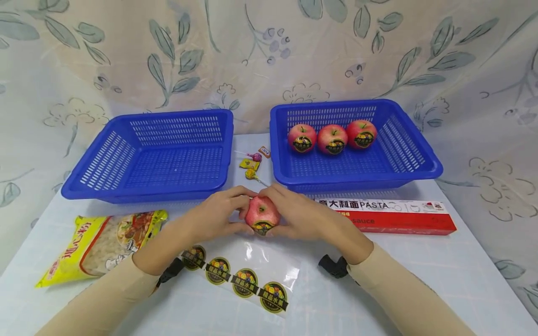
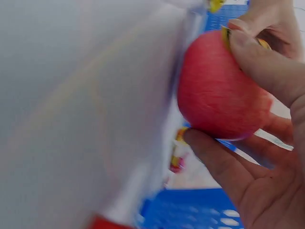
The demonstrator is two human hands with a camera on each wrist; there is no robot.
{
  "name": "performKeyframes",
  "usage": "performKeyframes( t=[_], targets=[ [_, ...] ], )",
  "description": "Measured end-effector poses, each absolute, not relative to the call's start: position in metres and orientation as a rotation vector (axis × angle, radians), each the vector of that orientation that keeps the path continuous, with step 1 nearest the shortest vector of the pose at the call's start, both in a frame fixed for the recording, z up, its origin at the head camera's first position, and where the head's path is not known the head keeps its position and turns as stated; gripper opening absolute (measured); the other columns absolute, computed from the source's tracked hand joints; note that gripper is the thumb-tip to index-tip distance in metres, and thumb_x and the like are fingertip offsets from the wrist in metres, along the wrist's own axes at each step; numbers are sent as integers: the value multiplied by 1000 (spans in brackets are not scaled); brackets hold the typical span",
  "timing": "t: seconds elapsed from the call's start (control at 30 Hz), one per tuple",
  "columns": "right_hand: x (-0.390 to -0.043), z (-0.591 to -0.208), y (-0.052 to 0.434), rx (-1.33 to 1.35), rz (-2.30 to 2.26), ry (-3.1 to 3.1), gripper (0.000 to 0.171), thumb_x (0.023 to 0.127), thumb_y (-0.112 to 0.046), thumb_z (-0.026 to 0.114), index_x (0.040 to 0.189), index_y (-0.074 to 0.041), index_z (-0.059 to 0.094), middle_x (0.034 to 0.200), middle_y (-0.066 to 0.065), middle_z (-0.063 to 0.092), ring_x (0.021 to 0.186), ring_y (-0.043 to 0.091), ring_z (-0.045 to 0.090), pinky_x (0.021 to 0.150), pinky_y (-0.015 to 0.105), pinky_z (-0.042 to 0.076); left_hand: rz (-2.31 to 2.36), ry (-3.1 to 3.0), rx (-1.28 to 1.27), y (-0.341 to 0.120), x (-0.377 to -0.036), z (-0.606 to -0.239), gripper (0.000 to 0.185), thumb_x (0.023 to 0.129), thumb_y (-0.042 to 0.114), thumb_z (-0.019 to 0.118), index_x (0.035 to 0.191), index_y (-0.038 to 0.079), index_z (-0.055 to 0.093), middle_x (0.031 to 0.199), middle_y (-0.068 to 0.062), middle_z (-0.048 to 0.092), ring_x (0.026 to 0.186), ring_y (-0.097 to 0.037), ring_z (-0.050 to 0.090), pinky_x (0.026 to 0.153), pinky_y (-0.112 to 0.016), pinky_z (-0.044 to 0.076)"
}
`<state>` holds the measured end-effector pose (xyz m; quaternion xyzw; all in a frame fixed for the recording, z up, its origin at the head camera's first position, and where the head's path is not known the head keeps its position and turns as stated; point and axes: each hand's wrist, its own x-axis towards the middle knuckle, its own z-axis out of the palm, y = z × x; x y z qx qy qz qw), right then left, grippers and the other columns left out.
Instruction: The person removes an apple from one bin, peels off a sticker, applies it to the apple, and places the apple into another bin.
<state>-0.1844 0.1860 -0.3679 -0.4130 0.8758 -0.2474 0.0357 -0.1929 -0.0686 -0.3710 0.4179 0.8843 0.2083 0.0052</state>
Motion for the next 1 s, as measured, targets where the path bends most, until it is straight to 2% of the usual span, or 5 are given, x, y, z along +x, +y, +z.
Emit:
performKeyframes(
  t=[0.2, 0.43, 0.67, 0.87, 1.0],
  targets=[
    [-167, -331, 214, -1183, -678, 2637, 79, 84, -38, 85, 149, -17, 45, 136, -8, 52, 120, 7, 54, 101, 37, 54, 703, 2867, 1297, -64, -199, -366, 19, 97, 15, 73, 112, 9, 62, 113, -4, 64, 94, -20, 69, 83, -34, 58],
    [-181, -279, 252, -1047, -686, 2666, 81, 81, -42, 88, 149, -29, 47, 140, -11, 49, 123, 9, 54, 94, 36, 58, 787, 2835, 1250, -37, -200, -357, 61, 99, 18, 69, 154, 12, 42, 157, -9, 43, 120, -28, 66, 98, -38, 56],
    [-223, -255, 271, -1020, -822, 2674, 80, 76, -22, 94, 143, -21, 50, 138, 0, 52, 121, 23, 61, 91, 36, 59, 680, 2807, 1258, -22, -200, -356, 61, 101, 21, 66, 157, 18, 42, 169, -3, 28, 139, -27, 53, 99, -36, 55],
    [-263, -251, 274, -901, -817, 2691, 82, 77, -22, 93, 146, -19, 49, 144, 5, 50, 126, 36, 61, 95, 45, 57, 627, 2807, 1253, -25, -199, -355, 63, 101, 21, 66, 159, 19, 40, 170, -1, 26, 140, -27, 52, 101, -36, 54],
    [-289, -254, 278, -856, -754, 2676, 78, 78, -25, 92, 145, -17, 52, 138, 8, 57, 121, 33, 62, 97, 48, 56, 614, 2802, 1283, -24, -198, -356, 66, 101, 20, 66, 160, 19, 37, 170, -1, 23, 139, -28, 54, 99, -36, 55]
  ],
)
